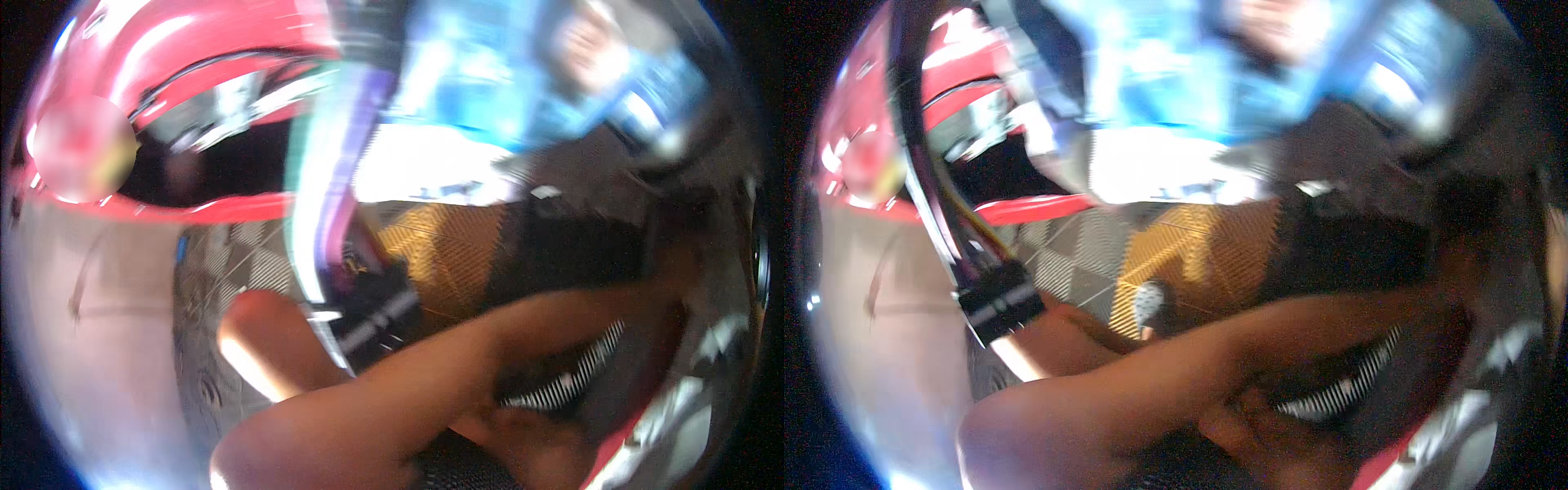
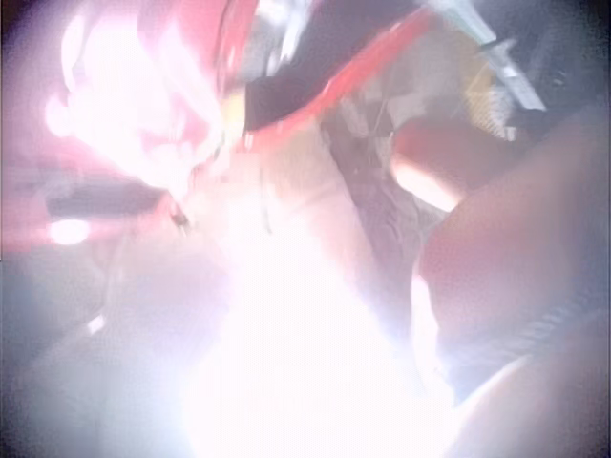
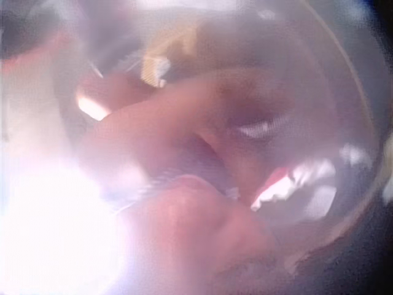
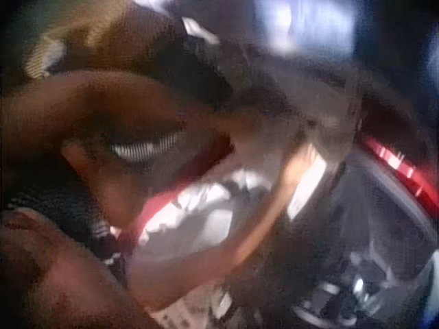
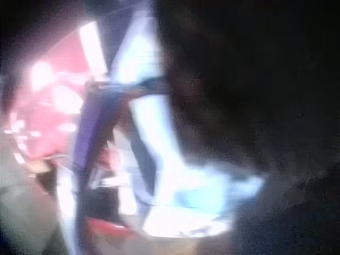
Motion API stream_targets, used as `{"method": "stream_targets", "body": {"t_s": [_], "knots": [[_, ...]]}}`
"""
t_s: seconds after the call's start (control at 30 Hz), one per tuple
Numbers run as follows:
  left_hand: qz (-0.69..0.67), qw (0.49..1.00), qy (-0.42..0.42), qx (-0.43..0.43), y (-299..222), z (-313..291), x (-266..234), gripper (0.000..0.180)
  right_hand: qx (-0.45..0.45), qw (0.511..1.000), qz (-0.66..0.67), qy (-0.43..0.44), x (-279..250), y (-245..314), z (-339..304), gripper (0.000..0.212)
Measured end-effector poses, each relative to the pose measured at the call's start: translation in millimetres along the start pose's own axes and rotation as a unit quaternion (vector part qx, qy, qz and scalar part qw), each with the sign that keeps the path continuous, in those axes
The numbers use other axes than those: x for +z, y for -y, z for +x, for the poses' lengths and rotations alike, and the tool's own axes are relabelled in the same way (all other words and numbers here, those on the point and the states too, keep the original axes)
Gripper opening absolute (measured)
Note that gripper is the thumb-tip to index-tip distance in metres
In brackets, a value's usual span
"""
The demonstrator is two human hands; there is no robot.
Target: The person applies newspaper and masking tape to the red car door and window frame to protect adjacent surfaces. They smooth the paper, fold edges, and secure it with tape along the door trim.
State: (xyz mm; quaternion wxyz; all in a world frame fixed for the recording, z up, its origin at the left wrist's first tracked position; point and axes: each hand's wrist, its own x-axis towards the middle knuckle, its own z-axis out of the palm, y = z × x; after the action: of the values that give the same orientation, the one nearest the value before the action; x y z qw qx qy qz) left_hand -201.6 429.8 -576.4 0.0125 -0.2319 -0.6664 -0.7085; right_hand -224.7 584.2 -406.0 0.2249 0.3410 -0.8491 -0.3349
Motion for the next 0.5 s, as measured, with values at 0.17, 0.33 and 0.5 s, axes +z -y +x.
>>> {"method": "stream_targets", "body": {"t_s": [0.17,0.33,0.5], "knots": [[0.076,0.996,-0.044,0.004,9.6,8.1,-48.5,0.048,-0.003,1.000,0.014,0.000,10.3,-0.5,38.9,0.047],[0.019,1.000,-0.001,0.007,-9.9,14.0,-44.3,0.051,0.021,0.999,-0.002,0.026,3.4,5.2,28.6,0.047],[-0.001,0.999,0.013,-0.038,-16.3,18.0,-48.1,0.048,0.017,0.999,-0.011,0.033,3.7,9.3,21.0,0.047]]}}
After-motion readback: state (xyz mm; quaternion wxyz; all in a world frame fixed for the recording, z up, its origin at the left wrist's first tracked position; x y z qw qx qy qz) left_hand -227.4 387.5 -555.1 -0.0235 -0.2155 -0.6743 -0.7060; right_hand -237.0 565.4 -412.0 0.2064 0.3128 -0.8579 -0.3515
